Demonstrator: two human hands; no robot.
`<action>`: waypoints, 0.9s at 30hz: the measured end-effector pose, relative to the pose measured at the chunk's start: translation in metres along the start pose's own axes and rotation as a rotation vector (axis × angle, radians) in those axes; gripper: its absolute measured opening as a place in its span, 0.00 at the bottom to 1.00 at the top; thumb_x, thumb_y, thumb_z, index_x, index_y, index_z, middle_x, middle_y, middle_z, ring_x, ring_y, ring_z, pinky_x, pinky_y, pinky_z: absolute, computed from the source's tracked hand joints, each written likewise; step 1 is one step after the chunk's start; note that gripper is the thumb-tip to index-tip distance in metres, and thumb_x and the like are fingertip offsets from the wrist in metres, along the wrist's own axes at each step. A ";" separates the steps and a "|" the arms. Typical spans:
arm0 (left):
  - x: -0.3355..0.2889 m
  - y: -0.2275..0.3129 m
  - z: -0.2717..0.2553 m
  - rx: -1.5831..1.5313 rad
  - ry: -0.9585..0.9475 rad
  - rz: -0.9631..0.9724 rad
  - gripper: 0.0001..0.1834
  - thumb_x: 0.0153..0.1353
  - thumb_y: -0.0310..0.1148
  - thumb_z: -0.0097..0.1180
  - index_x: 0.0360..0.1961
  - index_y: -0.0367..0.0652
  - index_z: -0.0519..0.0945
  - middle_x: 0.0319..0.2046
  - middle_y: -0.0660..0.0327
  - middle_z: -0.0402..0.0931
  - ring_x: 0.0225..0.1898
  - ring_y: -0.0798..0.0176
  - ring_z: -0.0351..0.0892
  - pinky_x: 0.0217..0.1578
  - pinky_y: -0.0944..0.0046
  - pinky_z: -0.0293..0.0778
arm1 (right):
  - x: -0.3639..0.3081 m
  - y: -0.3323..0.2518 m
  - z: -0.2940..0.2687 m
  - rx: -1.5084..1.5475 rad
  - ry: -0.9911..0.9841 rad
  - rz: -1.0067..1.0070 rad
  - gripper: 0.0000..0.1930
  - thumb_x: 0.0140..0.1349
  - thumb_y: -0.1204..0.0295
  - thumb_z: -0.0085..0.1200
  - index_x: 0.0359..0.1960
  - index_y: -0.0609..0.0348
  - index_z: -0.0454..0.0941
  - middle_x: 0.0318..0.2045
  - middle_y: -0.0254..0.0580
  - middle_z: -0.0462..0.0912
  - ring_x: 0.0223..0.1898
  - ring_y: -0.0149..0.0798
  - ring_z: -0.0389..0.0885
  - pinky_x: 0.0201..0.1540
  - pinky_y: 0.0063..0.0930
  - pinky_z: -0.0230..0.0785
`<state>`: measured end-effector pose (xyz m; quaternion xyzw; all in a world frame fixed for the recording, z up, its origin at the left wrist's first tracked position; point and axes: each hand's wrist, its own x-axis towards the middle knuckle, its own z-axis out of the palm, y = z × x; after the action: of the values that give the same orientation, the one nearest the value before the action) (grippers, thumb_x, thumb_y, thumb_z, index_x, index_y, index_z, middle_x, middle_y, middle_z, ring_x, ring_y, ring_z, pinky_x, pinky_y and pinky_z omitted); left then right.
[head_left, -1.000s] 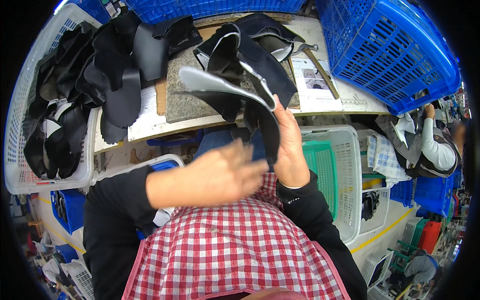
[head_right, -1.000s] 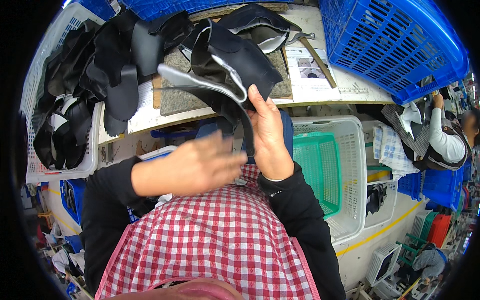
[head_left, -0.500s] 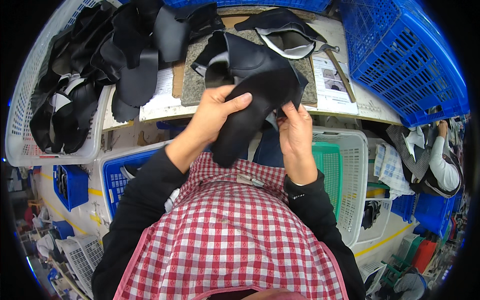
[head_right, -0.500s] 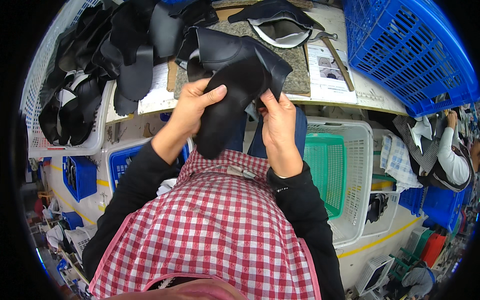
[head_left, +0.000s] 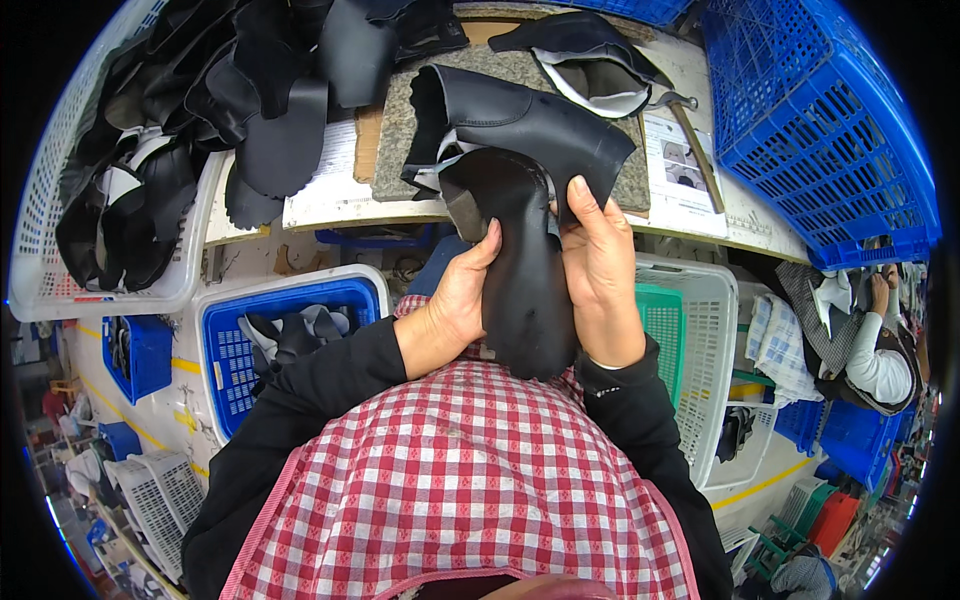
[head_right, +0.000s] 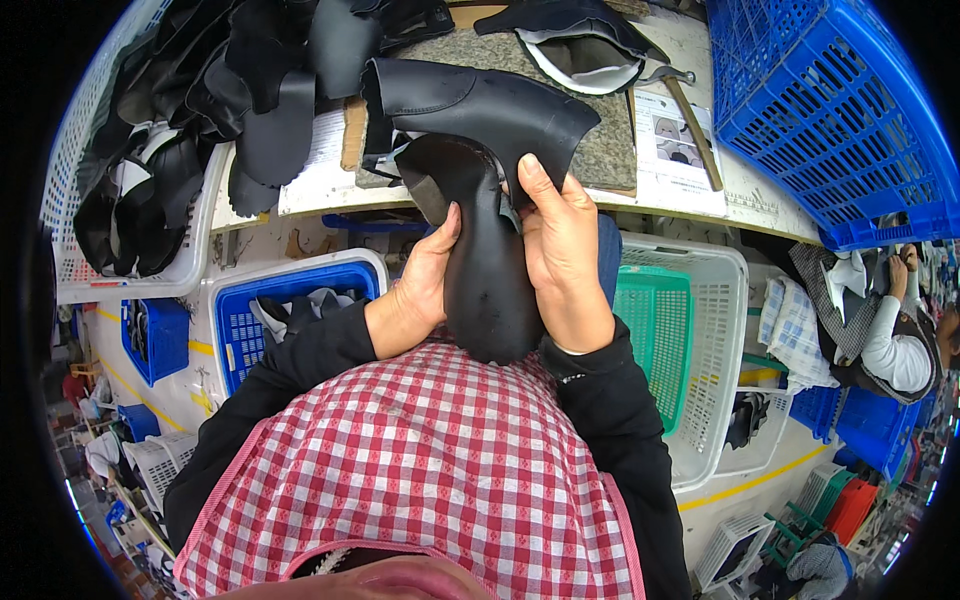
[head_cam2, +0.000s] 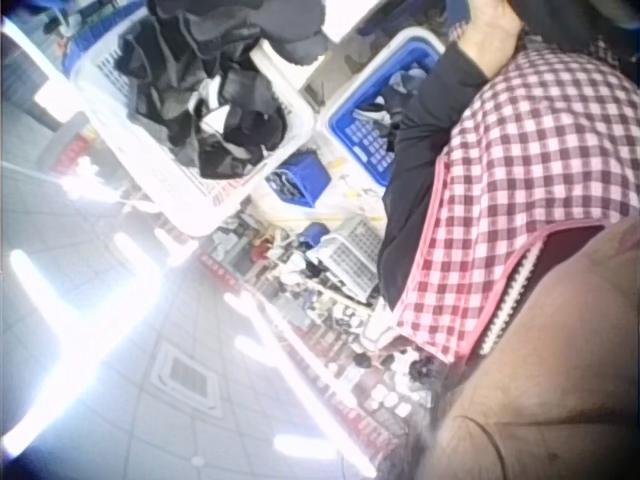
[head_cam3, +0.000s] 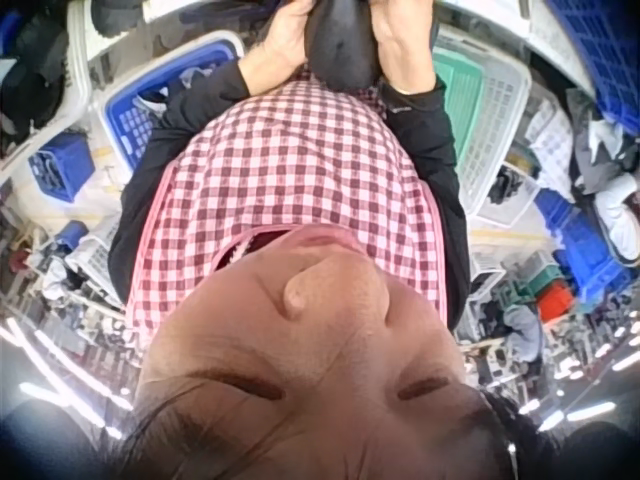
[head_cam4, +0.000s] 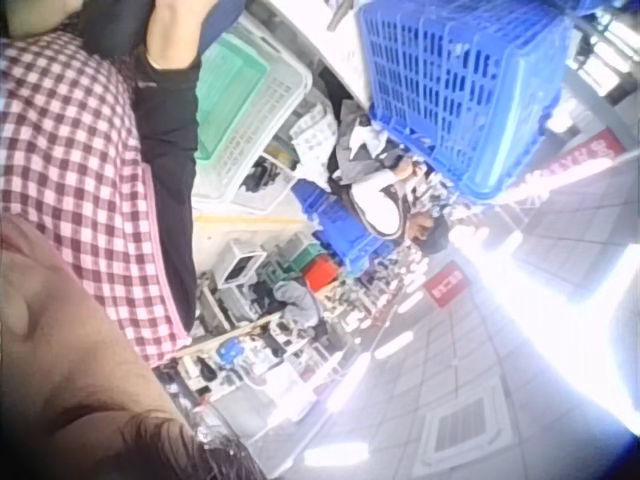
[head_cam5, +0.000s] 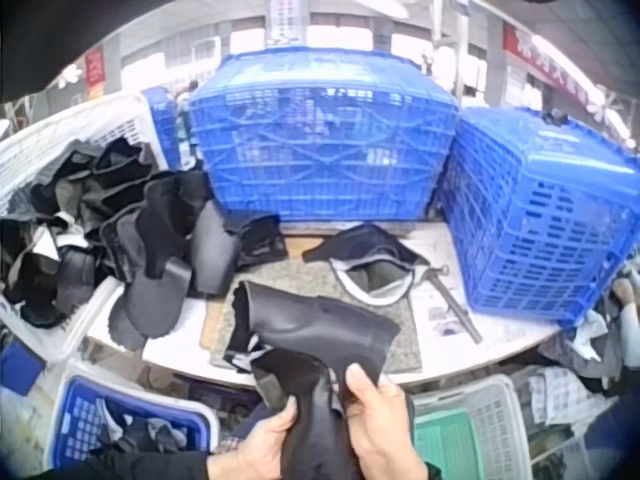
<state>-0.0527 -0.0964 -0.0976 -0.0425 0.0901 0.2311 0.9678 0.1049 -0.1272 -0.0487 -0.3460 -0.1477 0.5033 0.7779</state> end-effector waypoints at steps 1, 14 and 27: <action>-0.003 0.000 0.006 0.017 0.087 0.015 0.24 0.76 0.48 0.55 0.63 0.42 0.78 0.57 0.55 0.83 0.57 0.53 0.84 0.61 0.50 0.79 | 0.000 -0.006 0.003 -0.040 -0.052 0.032 0.10 0.70 0.71 0.65 0.50 0.56 0.86 0.45 0.36 0.90 0.43 0.31 0.87 0.51 0.29 0.78; -0.062 0.036 0.058 1.732 0.126 0.965 0.17 0.65 0.31 0.68 0.51 0.29 0.84 0.45 0.56 0.85 0.47 0.67 0.81 0.53 0.64 0.75 | -0.019 -0.018 0.013 -0.871 -0.035 -0.163 0.22 0.65 0.61 0.71 0.20 0.54 0.71 0.23 0.31 0.82 0.30 0.27 0.85 0.31 0.25 0.74; -0.052 0.074 0.034 1.444 0.070 0.837 0.21 0.72 0.23 0.59 0.65 0.31 0.76 0.60 0.58 0.79 0.58 0.65 0.79 0.61 0.63 0.72 | -0.024 -0.013 0.010 -0.558 -0.275 -0.050 0.11 0.66 0.69 0.68 0.36 0.68 0.88 0.30 0.34 0.88 0.33 0.23 0.81 0.38 0.24 0.76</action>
<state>-0.1268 -0.0496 -0.0573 0.6182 0.2545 0.4555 0.5879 0.0978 -0.1477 -0.0296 -0.4710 -0.3925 0.4664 0.6376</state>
